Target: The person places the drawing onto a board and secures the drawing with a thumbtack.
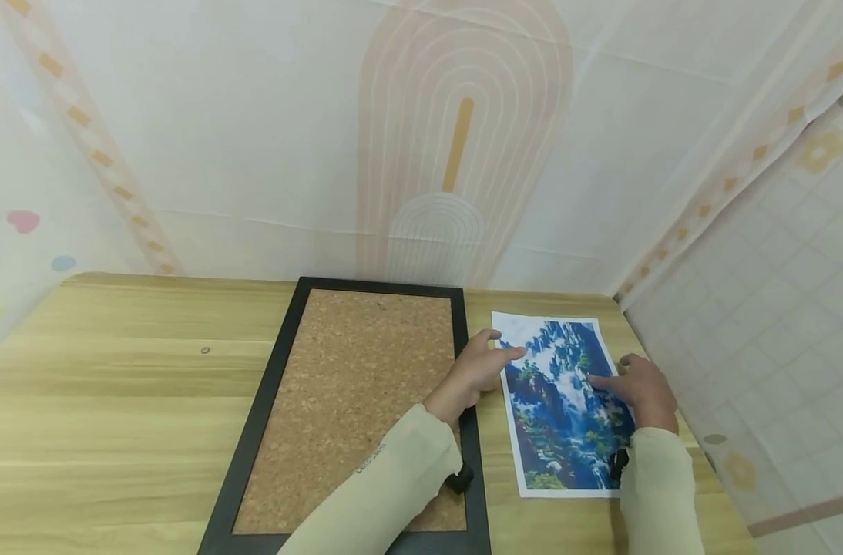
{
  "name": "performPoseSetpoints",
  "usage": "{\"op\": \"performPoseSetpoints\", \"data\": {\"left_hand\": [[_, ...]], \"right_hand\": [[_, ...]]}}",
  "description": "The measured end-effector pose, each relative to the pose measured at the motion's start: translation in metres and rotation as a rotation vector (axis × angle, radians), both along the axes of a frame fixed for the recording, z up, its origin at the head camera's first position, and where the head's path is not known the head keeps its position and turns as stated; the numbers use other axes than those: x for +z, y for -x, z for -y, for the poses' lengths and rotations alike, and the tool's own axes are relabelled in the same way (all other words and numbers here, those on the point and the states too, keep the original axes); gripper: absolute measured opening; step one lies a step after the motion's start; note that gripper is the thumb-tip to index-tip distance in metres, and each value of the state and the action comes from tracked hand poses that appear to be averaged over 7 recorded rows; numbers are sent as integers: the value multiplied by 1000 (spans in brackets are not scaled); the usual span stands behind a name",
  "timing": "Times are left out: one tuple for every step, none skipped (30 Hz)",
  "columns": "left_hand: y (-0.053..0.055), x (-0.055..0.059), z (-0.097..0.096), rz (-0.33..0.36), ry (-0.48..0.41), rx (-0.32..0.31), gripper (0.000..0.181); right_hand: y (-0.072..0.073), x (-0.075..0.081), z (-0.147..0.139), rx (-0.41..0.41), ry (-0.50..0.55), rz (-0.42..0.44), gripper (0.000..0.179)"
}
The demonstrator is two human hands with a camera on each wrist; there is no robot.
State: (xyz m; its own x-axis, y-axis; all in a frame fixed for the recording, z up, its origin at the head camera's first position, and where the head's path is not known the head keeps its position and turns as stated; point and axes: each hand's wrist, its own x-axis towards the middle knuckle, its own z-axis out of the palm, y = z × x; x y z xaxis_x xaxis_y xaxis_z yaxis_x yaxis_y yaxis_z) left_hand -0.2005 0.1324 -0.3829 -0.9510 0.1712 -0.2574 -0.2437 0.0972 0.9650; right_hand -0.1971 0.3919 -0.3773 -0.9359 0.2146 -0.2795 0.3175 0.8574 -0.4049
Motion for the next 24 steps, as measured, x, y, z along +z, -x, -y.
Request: {"op": "performPoseSetpoints", "data": {"left_hand": [[0, 0, 0, 9, -12, 1, 63], [1, 0, -1, 18, -24, 3, 63], [1, 0, -1, 27, -40, 7, 63], [0, -1, -1, 36, -51, 10, 63], [0, -1, -1, 43, -63, 12, 64], [-1, -1, -1, 51, -76, 16, 64], [-1, -2, -1, 56, -91, 19, 63], [-2, -2, -2, 57, -104, 23, 63], [-3, -2, -2, 60, -118, 27, 63], [-3, -3, -3, 63, -131, 30, 63], [-4, -3, -3, 64, -143, 33, 62], [-4, -4, -4, 67, -155, 37, 62], [-5, -4, -4, 66, -163, 39, 61], [-5, -5, -5, 66, -171, 41, 61], [-5, -6, -5, 68, -178, 45, 61], [-5, -6, -5, 66, -183, 47, 61], [-5, -7, -6, 64, -188, 49, 60], [-4, -8, -6, 61, -193, 51, 60], [-4, -9, -6, 59, -197, 54, 60], [-4, -10, -6, 60, -204, 59, 59], [-4, -11, -6, 60, -210, 63, 59], [-4, -12, -6, 62, -212, 66, 58], [-4, -13, -5, 63, -215, 69, 57], [-5, -14, -5, 65, -220, 69, 56]], "right_hand": [[0, 0, 1, -7, 11, -1, 92], [0, 0, 1, -13, 22, 2, 92], [0, 1, 2, -19, 29, 5, 91], [0, 1, 2, -23, 33, 9, 90], [0, 1, 2, -24, 36, 14, 89], [0, 0, 2, -25, 39, 19, 89], [1, 0, 3, -28, 41, 24, 88], [1, 0, 3, -29, 41, 27, 87], [1, 0, 3, -31, 41, 29, 86], [1, 0, 3, -33, 42, 31, 86], [2, 0, 3, -31, 37, 30, 85], [2, -1, 4, -29, 30, 29, 84], [2, -1, 4, -29, 23, 26, 82], [3, -1, 4, -26, 19, 24, 82], [3, -2, 4, -25, 15, 23, 82], [3, -2, 4, -23, 9, 19, 81], [3, -2, 4, -22, 8, 16, 81], [3, -2, 4, -21, 11, 14, 80], [3, -3, 4, -24, 18, 13, 80], [3, -3, 4, -23, 24, 11, 80], [2, -3, 4, -25, 31, 9, 80], [2, -4, 3, -26, 39, 10, 80], [1, -5, 3, -34, 52, 15, 80], [1, -5, 3, -39, 57, 17, 80]]}}
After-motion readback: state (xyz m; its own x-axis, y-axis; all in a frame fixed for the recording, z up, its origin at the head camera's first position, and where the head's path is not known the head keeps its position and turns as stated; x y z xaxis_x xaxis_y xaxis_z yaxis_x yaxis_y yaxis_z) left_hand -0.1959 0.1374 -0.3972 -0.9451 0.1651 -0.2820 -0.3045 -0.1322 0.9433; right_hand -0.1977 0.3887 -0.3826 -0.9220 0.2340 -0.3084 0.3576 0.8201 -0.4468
